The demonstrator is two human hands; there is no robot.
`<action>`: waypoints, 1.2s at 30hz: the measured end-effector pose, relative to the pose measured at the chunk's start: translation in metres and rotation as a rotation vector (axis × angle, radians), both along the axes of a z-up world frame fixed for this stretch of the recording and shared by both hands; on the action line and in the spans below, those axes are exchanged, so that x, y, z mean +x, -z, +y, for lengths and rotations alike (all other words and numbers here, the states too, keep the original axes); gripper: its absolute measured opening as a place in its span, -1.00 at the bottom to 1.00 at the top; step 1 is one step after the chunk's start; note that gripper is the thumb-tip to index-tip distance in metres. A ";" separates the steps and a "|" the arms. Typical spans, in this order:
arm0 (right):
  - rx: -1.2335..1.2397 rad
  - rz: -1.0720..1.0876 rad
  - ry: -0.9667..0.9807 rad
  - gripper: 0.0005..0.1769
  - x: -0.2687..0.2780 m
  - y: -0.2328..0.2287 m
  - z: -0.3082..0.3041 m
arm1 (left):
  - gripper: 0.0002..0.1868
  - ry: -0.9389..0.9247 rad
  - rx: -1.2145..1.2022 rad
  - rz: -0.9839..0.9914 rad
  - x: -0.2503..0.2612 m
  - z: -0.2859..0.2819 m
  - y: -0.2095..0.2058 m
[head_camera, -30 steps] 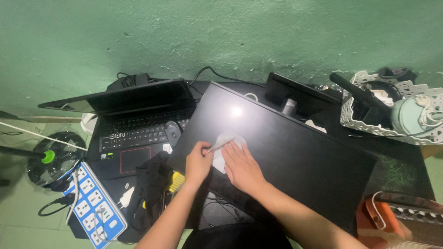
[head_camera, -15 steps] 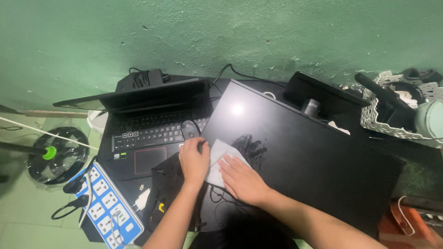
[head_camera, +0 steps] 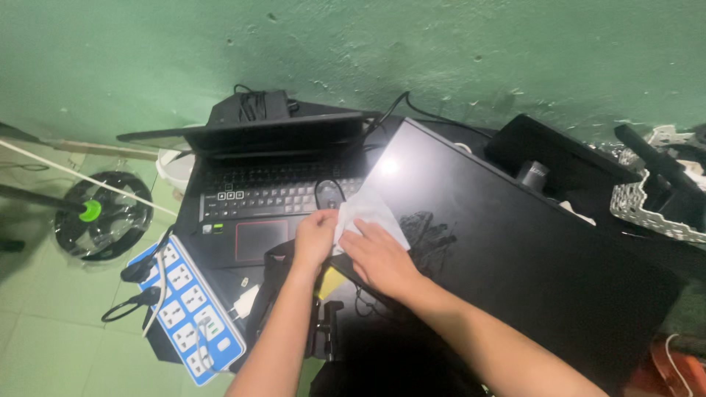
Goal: The person wipes the top edge and back surface of a black computer monitor using a white cloth. They rotate the monitor to access different sides and continue wiping the back panel.
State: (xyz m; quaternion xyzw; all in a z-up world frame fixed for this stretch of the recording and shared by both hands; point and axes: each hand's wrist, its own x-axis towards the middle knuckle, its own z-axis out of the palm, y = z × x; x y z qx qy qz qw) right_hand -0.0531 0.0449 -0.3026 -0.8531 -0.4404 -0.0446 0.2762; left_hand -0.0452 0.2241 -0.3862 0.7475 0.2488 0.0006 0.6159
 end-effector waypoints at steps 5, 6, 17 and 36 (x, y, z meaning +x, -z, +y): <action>-0.023 -0.062 -0.013 -0.61 -0.002 0.007 0.013 | -0.66 0.022 -0.210 0.057 0.007 0.006 0.003; -0.027 -0.088 -0.035 -0.62 -0.002 0.010 0.014 | -0.66 0.030 -0.190 0.065 0.006 0.007 0.003; -0.091 -0.088 -0.019 -0.47 0.004 0.027 0.011 | -0.70 0.076 -0.204 0.063 0.010 0.010 0.014; -0.185 -0.111 0.077 -0.45 -0.009 0.025 0.022 | -0.64 0.201 -0.319 0.140 0.013 0.026 0.009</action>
